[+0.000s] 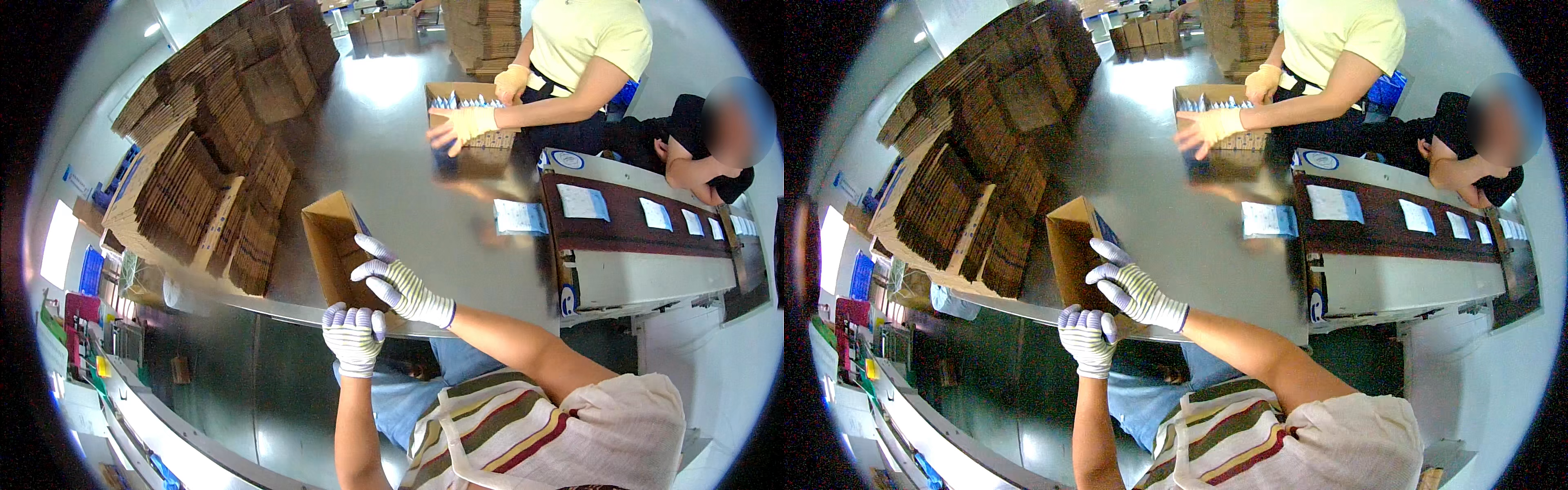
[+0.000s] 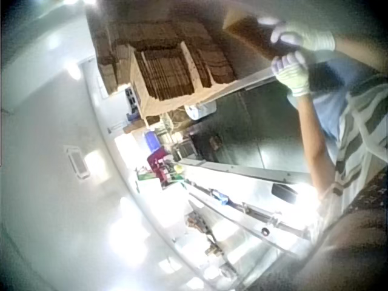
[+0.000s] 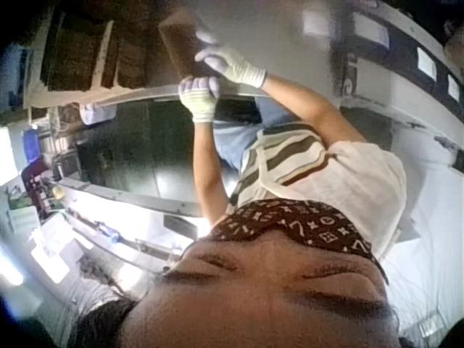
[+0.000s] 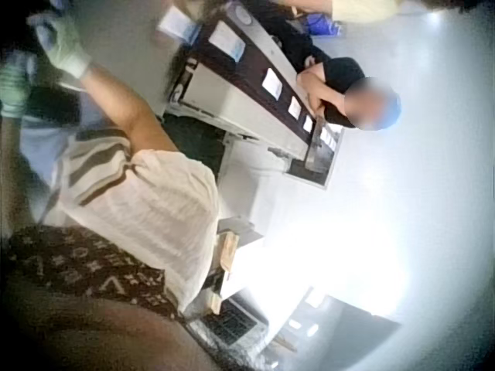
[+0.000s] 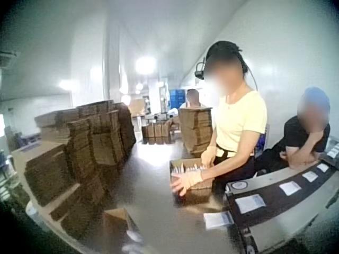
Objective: The person packs items from a stack into a cardboard box by hand, then closes the box and moves it aside.
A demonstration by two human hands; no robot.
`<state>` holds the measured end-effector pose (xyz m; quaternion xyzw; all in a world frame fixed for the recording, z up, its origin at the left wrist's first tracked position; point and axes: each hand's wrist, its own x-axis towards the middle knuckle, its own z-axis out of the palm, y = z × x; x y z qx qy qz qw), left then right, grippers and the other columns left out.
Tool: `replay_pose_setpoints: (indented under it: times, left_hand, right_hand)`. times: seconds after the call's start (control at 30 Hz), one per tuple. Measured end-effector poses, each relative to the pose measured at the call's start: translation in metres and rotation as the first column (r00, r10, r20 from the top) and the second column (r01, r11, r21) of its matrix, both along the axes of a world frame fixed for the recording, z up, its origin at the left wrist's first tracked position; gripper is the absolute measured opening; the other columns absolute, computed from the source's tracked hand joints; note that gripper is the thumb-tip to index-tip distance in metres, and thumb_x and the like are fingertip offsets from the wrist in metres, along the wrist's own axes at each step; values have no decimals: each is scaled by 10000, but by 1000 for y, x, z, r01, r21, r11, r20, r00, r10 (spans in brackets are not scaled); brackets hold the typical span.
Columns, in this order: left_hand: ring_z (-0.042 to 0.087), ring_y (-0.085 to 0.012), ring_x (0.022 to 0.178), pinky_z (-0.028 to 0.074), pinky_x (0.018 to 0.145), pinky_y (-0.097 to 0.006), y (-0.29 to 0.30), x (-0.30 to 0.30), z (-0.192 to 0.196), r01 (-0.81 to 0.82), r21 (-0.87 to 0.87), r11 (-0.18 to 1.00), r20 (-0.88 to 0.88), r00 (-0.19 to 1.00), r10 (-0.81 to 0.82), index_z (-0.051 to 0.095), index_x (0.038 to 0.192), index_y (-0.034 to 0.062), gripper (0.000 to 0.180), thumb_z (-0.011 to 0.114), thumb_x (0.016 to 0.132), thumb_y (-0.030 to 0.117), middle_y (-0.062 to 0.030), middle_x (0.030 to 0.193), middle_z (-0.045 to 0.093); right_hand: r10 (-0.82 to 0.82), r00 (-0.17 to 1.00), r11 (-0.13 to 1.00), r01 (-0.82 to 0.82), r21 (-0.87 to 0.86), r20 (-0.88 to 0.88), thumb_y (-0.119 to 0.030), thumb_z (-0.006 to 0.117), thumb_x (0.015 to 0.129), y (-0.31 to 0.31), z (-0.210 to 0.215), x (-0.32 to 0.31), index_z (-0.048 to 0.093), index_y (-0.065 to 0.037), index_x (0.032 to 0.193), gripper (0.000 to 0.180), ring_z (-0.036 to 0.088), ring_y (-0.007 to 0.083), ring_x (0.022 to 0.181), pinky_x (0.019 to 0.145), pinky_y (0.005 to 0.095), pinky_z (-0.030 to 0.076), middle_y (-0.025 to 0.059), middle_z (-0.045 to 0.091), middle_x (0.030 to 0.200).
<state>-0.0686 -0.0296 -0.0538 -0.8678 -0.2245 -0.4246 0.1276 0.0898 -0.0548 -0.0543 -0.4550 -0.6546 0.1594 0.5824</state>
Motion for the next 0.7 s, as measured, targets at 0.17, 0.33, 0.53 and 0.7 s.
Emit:
replay_pose_setpoints:
  times: [0.17,0.33,0.53,0.7]
  left_hand:
    - [549,-287,721,436,753,-421,-1,1,-3,-10,-19,1000,-9,1000,9,516,739,108,106,579,757,192,-60,658,502]
    - [548,-288,707,438,745,-423,-3,2,-3,-11,-4,1000,13,1000,11,517,731,105,97,561,777,177,-63,655,507]
    - [550,-284,709,438,755,-419,-2,1,-4,-12,-8,1000,4,1000,12,517,732,107,108,563,792,184,-63,657,512]
    - [561,-284,731,437,781,-413,-4,2,-2,-32,-6,999,19,999,32,532,739,105,112,560,803,192,-61,670,522]
  right_hand:
    - [-5,1000,1000,5,-14,-1,-180,487,906,-1,-2,1,615,-106,1001,176,258,355,1358,1119,415,198,187,289,1459]
    - [-8,1000,1000,8,10,-23,-172,494,899,-1,-4,0,620,-103,995,172,269,357,1353,1115,422,208,192,296,1455]
    - [6,999,1000,-6,-10,-33,-178,493,899,-4,1,1,618,-107,998,174,275,359,1348,1110,430,220,195,308,1447]
    - [-21,1000,1000,21,11,-1,-159,501,891,-4,0,0,614,-100,1009,174,282,357,1344,1101,429,235,188,302,1452]
